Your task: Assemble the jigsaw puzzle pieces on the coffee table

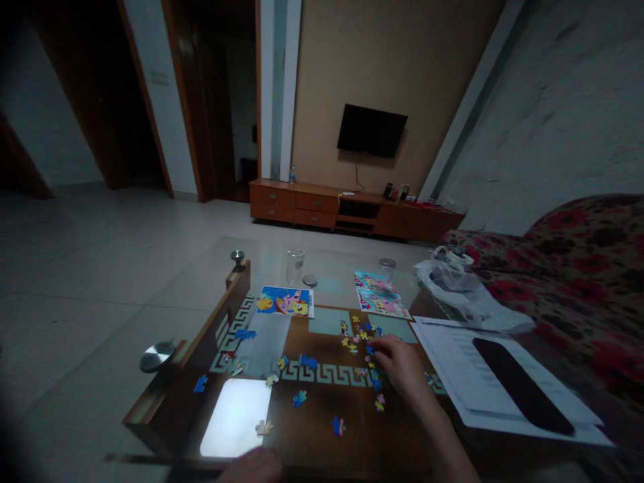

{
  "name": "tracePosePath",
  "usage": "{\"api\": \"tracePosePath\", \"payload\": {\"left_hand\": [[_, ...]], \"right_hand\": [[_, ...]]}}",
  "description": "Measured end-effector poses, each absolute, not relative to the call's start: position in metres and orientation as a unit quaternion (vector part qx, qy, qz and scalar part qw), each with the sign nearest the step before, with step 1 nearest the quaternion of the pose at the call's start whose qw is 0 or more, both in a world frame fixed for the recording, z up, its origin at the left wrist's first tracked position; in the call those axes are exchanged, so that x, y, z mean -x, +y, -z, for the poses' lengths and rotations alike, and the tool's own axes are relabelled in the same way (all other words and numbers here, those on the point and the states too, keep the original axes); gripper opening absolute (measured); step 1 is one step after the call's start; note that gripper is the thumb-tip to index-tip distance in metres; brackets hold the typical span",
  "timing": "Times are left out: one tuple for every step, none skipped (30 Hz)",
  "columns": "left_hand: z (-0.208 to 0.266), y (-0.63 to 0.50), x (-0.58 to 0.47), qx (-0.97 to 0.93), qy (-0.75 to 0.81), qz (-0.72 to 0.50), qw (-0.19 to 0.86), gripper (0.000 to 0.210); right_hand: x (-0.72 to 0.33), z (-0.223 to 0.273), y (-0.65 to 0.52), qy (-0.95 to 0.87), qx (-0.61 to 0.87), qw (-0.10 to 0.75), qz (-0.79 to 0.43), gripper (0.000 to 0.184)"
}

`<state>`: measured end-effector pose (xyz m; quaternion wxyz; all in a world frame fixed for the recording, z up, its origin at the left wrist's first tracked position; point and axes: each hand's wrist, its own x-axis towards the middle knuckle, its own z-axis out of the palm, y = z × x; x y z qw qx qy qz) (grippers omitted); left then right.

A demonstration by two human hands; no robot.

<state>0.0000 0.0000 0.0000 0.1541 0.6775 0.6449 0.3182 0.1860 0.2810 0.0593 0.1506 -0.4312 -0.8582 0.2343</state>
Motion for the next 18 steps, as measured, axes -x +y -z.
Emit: {"api": "tracePosePath", "payload": {"left_hand": [[-0.004,0.002,0.009,-0.681,0.649,-0.311,0.133,0.018],[-0.01,0.003,0.019,-0.691,0.653,-0.293,0.097,0.019],[-0.016,0.004,0.032,-0.682,0.671,-0.286,0.051,0.022],[-0.022,0.006,0.045,-0.665,0.689,-0.287,0.024,0.023],[-0.027,0.008,0.059,-0.648,0.705,-0.287,0.012,0.023],[-0.031,0.009,0.071,-0.634,0.72,-0.283,0.003,0.023],[-0.033,0.011,0.081,-0.623,0.732,-0.276,-0.004,0.021],[-0.033,0.014,0.09,-0.615,0.742,-0.267,-0.009,0.019],[-0.032,0.016,0.097,-0.609,0.75,-0.256,-0.012,0.017],[-0.029,0.018,0.101,-0.605,0.757,-0.246,-0.014,0.016],[-0.026,0.021,0.104,-0.602,0.762,-0.237,-0.014,0.016],[-0.023,0.023,0.106,-0.6,0.766,-0.231,-0.014,0.016],[-0.021,0.025,0.107,-0.598,0.768,-0.227,-0.012,0.017],[-0.019,0.027,0.108,-0.597,0.77,-0.225,-0.009,0.018],[-0.018,0.029,0.109,-0.596,0.771,-0.224,-0.006,0.019],[-0.017,0.03,0.109,-0.595,0.772,-0.222,-0.001,0.019],[-0.018,0.03,0.11,-0.594,0.774,-0.221,0.005,0.02],[-0.018,0.03,0.11,-0.593,0.775,-0.219,0.009,0.02]], "right_hand": [[-0.176,-0.062,0.276,-0.855,0.427,0.162,-0.247,0.025],[-0.163,-0.064,0.27,-0.853,0.423,0.168,-0.255,0.024],[-0.148,-0.065,0.264,-0.853,0.419,0.171,-0.261,0.023],[-0.132,-0.065,0.257,-0.856,0.411,0.17,-0.264,0.023],[-0.114,-0.064,0.249,-0.861,0.4,0.165,-0.266,0.022],[-0.097,-0.062,0.241,-0.867,0.388,0.155,-0.271,0.021],[-0.08,-0.059,0.234,-0.872,0.377,0.15,-0.274,0.02],[-0.063,-0.055,0.227,-0.875,0.368,0.147,-0.278,0.018],[-0.048,-0.051,0.221,-0.876,0.361,0.144,-0.285,0.016],[-0.035,-0.046,0.216,-0.877,0.353,0.142,-0.293,0.015],[-0.023,-0.041,0.212,-0.877,0.347,0.141,-0.301,0.013],[-0.012,-0.036,0.209,-0.878,0.337,0.143,-0.309,0.011],[-0.004,-0.032,0.206,-0.879,0.326,0.146,-0.315,0.01],[0.004,-0.028,0.205,-0.881,0.314,0.149,-0.321,0.008],[0.01,-0.025,0.203,-0.883,0.302,0.15,-0.325,0.007],[0.015,-0.022,0.202,-0.885,0.295,0.152,-0.327,0.006],[0.019,-0.02,0.201,-0.886,0.29,0.151,-0.329,0.005],[0.023,-0.019,0.199,-0.885,0.289,0.15,-0.332,0.005]]}}
